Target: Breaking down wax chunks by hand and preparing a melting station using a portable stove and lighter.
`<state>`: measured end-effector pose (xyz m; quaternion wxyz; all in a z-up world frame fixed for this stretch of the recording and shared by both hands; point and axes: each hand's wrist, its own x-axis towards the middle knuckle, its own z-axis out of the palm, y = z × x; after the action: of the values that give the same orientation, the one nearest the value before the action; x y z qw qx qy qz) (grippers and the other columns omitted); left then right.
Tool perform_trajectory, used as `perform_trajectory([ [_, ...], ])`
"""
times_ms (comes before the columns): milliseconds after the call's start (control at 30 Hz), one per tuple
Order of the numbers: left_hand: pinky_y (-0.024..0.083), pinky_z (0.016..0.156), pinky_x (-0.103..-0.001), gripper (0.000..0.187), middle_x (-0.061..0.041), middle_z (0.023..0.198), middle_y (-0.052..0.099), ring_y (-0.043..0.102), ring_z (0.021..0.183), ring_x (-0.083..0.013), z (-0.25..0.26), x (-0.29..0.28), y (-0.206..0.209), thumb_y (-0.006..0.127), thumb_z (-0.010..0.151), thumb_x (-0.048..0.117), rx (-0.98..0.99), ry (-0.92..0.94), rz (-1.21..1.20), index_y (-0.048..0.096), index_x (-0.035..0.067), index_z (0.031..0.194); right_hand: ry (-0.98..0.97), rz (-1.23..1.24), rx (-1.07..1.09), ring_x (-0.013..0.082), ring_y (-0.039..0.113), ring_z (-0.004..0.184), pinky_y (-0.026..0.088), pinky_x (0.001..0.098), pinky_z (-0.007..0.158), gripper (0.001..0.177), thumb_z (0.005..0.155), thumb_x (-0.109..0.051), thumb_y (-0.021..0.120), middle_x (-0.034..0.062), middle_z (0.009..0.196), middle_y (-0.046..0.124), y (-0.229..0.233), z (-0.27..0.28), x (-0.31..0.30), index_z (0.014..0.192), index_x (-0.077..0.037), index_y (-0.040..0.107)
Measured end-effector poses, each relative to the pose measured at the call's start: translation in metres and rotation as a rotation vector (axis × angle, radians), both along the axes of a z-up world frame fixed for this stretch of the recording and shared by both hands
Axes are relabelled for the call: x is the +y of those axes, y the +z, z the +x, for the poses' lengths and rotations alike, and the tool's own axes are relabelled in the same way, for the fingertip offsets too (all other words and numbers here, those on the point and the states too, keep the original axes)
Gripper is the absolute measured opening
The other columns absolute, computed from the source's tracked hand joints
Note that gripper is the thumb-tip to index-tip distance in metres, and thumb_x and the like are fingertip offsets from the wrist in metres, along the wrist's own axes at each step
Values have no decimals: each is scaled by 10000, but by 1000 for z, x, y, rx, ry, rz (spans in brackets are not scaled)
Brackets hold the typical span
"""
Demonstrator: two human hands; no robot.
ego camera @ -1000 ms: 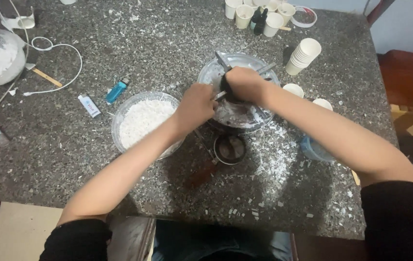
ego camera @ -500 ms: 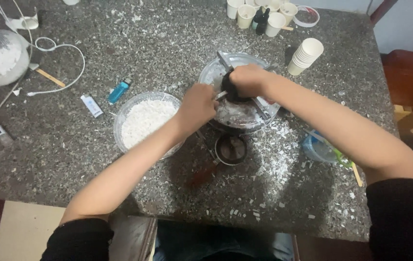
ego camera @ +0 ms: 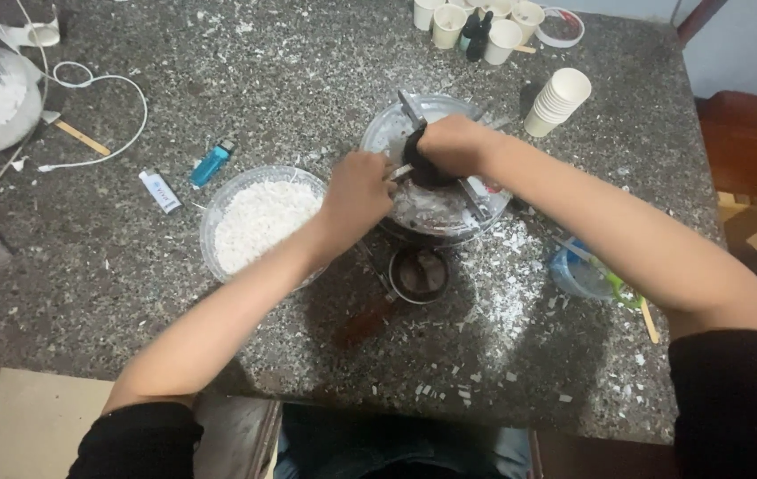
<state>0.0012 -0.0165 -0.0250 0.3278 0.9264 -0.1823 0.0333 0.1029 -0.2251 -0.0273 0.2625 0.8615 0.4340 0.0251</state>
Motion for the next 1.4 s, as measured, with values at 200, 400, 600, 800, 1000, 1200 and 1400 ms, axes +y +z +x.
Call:
perform_trajectory([
  [200, 442, 558, -342, 148, -246, 605, 629, 624, 558, -358, 5, 3, 3, 711, 855, 17, -24, -72, -4, 678, -101, 771, 6, 42, -14, 216, 671, 537, 562, 300, 548, 208, 852, -155, 681, 77, 571, 647, -18, 7, -5, 666, -63, 664],
  [400, 448, 545, -378, 171, -292, 622, 614, 635, 602, -437, -8, 1, 18, 700, 867, 27, -37, -15, 13, 668, -132, 812, 59, -92, -144, 114, 637, 500, 526, 221, 496, 224, 847, -250, 701, 0, 548, 625, 5, -9, 2, 665, -123, 673],
  [600, 466, 598, -393, 126, -273, 685, 664, 648, 664, -428, -6, 1, 10, 721, 859, 17, -65, -9, 59, 702, -107, 871, -30, -3, 187, 266, 741, 704, 567, 324, 667, 111, 825, -134, 713, 96, 712, 717, 39, -35, 22, 837, -25, 732],
  [800, 498, 639, -359, 153, -201, 689, 681, 673, 704, -371, -8, 2, 14, 736, 882, 80, -51, 14, 93, 723, -71, 908, -251, 177, 557, 301, 752, 915, 577, 383, 824, 224, 772, -38, 732, 108, 897, 764, 34, -28, 19, 993, -73, 734],
  [1000, 499, 639, -416, 172, -246, 694, 657, 660, 737, -438, -11, 3, 21, 730, 871, 64, -30, -15, 95, 705, -100, 912, -417, 211, 694, 298, 731, 996, 547, 391, 893, 313, 812, -54, 693, 85, 1008, 776, 83, -36, 26, 1103, -139, 769],
  [1200, 558, 566, -370, 78, -93, 716, 693, 694, 713, -270, -10, -3, 21, 735, 846, 10, 39, 51, 160, 674, 14, 798, -617, 69, 767, 84, 331, 501, 291, 201, 459, 286, 1002, -92, 599, -15, 1096, 782, 155, -42, 44, 1243, -147, 743],
  [1400, 598, 579, -348, 41, -126, 762, 728, 736, 757, -289, -13, -1, 24, 680, 892, -35, 56, 48, 107, 690, -27, 854, -618, 206, 863, 96, 415, 479, 489, 235, 573, 310, 945, -5, 571, 49, 1340, 731, 150, -28, 14, 1215, -21, 724],
])
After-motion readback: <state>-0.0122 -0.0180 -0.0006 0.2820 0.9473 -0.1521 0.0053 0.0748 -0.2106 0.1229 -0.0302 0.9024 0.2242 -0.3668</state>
